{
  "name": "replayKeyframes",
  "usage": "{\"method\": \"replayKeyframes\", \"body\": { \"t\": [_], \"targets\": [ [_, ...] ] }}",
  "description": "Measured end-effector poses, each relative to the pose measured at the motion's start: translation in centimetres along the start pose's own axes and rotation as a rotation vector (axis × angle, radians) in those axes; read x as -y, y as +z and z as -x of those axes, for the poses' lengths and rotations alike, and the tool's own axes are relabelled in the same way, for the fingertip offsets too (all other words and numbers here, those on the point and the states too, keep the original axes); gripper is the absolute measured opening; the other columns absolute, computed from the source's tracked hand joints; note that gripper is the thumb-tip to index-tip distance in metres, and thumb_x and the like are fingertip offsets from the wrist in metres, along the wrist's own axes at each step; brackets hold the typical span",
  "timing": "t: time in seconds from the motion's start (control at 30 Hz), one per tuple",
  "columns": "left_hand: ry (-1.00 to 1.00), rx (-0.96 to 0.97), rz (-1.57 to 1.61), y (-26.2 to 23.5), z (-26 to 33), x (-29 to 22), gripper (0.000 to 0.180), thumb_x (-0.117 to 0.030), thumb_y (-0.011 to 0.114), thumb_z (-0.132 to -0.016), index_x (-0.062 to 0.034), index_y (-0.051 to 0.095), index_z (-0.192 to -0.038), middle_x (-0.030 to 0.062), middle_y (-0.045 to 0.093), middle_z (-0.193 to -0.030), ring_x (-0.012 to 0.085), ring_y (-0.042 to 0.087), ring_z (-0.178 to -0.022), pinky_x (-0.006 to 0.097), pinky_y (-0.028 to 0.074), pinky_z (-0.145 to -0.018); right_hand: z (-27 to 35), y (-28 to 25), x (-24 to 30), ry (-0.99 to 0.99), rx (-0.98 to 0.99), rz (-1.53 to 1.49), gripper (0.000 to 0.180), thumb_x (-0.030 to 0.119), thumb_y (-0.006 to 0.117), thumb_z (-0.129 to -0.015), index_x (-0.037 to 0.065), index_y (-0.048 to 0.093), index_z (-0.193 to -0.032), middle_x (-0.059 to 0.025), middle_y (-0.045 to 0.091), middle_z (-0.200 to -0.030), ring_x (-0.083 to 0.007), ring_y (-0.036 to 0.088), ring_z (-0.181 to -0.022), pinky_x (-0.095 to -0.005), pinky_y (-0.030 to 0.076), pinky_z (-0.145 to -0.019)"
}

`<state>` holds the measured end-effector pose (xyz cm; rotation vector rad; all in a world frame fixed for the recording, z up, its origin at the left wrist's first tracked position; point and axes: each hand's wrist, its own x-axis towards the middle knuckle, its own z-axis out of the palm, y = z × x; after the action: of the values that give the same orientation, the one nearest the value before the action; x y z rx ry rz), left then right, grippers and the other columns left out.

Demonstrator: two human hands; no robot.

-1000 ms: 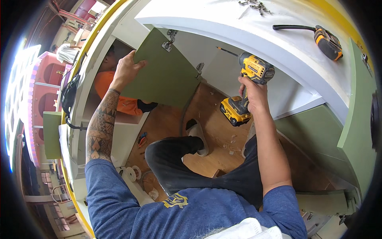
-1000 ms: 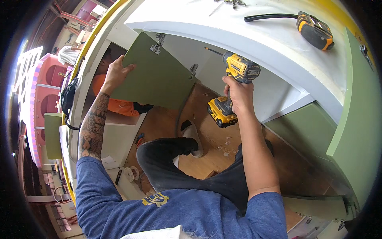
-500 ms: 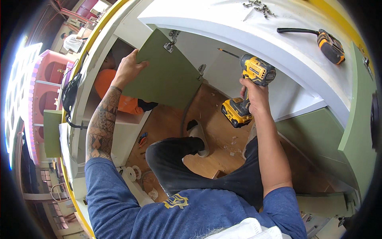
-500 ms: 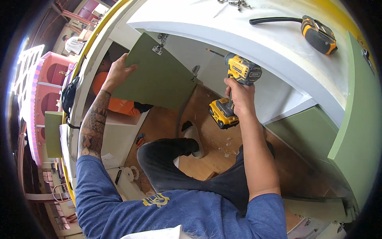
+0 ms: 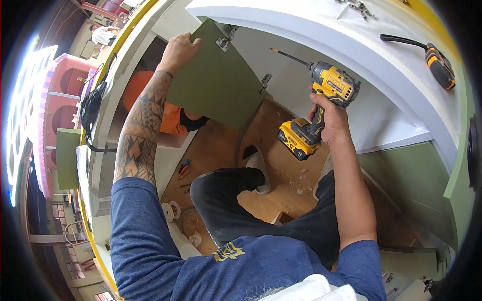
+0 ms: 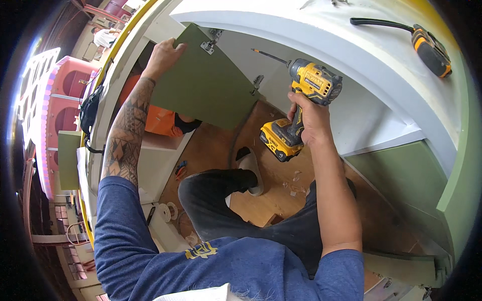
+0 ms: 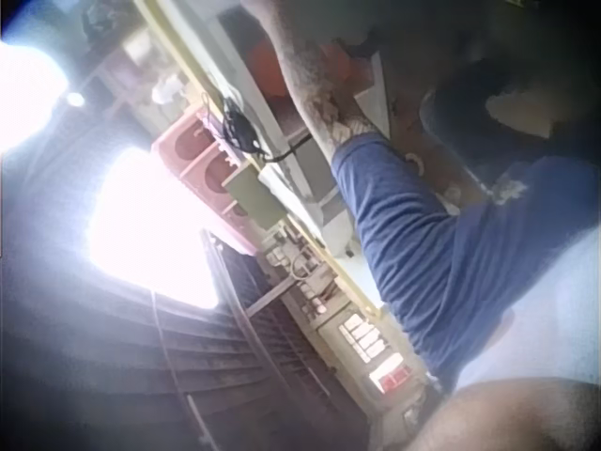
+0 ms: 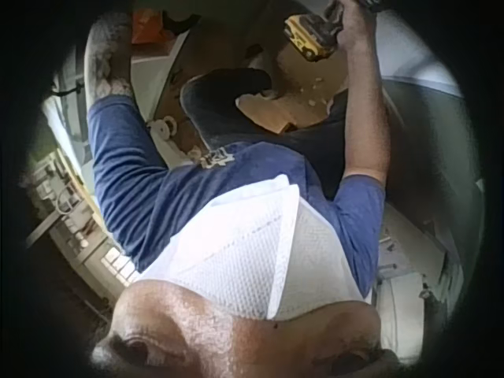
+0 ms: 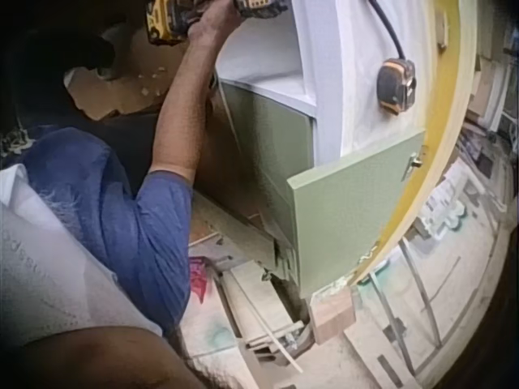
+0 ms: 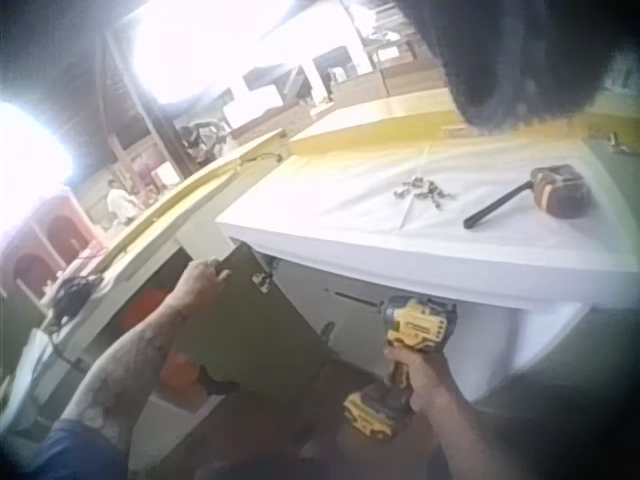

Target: The person attaches hinges to green cabinet doors and secures them to a white and yellow cabinet frame using a power drill and screws, checking the alignment by opening and closing the doors.

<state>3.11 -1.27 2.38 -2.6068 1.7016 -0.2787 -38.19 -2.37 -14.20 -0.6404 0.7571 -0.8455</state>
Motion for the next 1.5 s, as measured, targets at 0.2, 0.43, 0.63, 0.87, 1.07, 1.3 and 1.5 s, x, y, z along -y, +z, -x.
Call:
{"method": "replayKeyframes", "body": {
  "t": [0.2, 0.43, 0.63, 0.87, 1.07, 1.3, 1.5],
  "targets": [
    [0.102, -0.034, -0.004, 1.0, -0.6, -1.9, 0.069, -0.051, 0.065, -0.095, -0.0034, 0.053, -0.144, 0.0265, 0.073, -0.116, 0.0406, 0.068, -0.116, 0.047, 0.052, -0.102, -0.6, -0.8, -0.8, 0.033, 0.015, -0.065, 0.027, 0.009, 0.074, -0.09, 0.005, 0.07, -0.116, -0.0003, 0.066, -0.09, -0.0104, 0.058, -0.063, -0.0314, 0.052, -0.057],
    [0.152, 0.058, 0.07, 0.6, -2.2, -2.4, 0.084, -0.053, 0.07, -0.095, -0.0076, 0.038, -0.157, 0.0254, 0.066, -0.134, 0.037, 0.07, -0.117, 0.045, 0.054, -0.101, -0.2, -0.1, -0.7, -0.051, 0.064, -0.048, 0.026, 0.01, 0.073, -0.091, 0.004, 0.071, -0.117, 0.0001, 0.063, -0.079, -0.0101, 0.058, -0.061, -0.0301, 0.052, -0.057],
    [0.262, -0.032, -0.013, 3.2, -1.9, -1.5, 0.084, -0.051, 0.067, -0.098, -0.0041, 0.034, -0.16, 0.0257, 0.06, -0.144, 0.0379, 0.06, -0.132, 0.045, 0.049, -0.11, -2.6, -1.2, -2.6, -0.075, 0.165, -0.044, 0.028, 0.011, 0.073, -0.091, 0.003, 0.072, -0.118, 0.0009, 0.061, -0.074, -0.0104, 0.058, -0.059, -0.0294, 0.052, -0.058],
    [0.256, -0.011, -0.008, 4.4, -2.1, -0.1, 0.086, -0.053, 0.066, -0.099, -0.0012, 0.034, -0.159, 0.0269, 0.055, -0.149, 0.0387, 0.054, -0.139, 0.045, 0.045, -0.115, -10.1, 2.1, -4.4, -0.065, 0.158, -0.043, 0.022, 0.014, 0.075, -0.09, 0.004, 0.072, -0.109, -0.0003, 0.06, -0.069, -0.0116, 0.057, -0.057, -0.0291, 0.051, -0.058],
    [0.199, 0.065, 0.138, 3.0, -2.1, 1.0, 0.086, -0.034, 0.071, -0.092, 0.0033, 0.031, -0.159, 0.0305, 0.047, -0.154, 0.0432, 0.045, -0.145, 0.043, 0.038, -0.12, -12.9, 4.7, -4.0, -0.095, 0.178, -0.055, 0.02, 0.014, 0.076, -0.09, 0.004, 0.072, -0.106, -0.0009, 0.06, -0.068, -0.0111, 0.057, -0.057, -0.0292, 0.051, -0.057],
    [0.227, -0.015, 0.067, 2.6, -3.4, 3.3, 0.084, -0.034, 0.071, -0.092, 0.0057, 0.034, -0.156, 0.0334, 0.049, -0.151, 0.0442, 0.048, -0.142, 0.044, 0.038, -0.119, -12.8, 7.1, -3.7, -0.119, 0.2, -0.024, 0.021, 0.013, 0.076, -0.089, 0.003, 0.073, -0.107, 0.0004, 0.06, -0.067, -0.0103, 0.056, -0.056, -0.028, 0.051, -0.058],
    [0.189, 0.048, 0.112, 2.3, -2.7, 1.9, 0.085, -0.035, 0.072, -0.092, 0.0068, 0.034, -0.156, 0.0343, 0.049, -0.15, 0.0443, 0.049, -0.141, 0.045, 0.039, -0.119, -13.0, 6.4, -3.7, -0.122, 0.203, -0.018, 0.022, 0.012, 0.077, -0.088, 0.003, 0.073, -0.107, 0.0006, 0.06, -0.067, -0.0094, 0.057, -0.057, -0.0273, 0.051, -0.056]
  ]
}}
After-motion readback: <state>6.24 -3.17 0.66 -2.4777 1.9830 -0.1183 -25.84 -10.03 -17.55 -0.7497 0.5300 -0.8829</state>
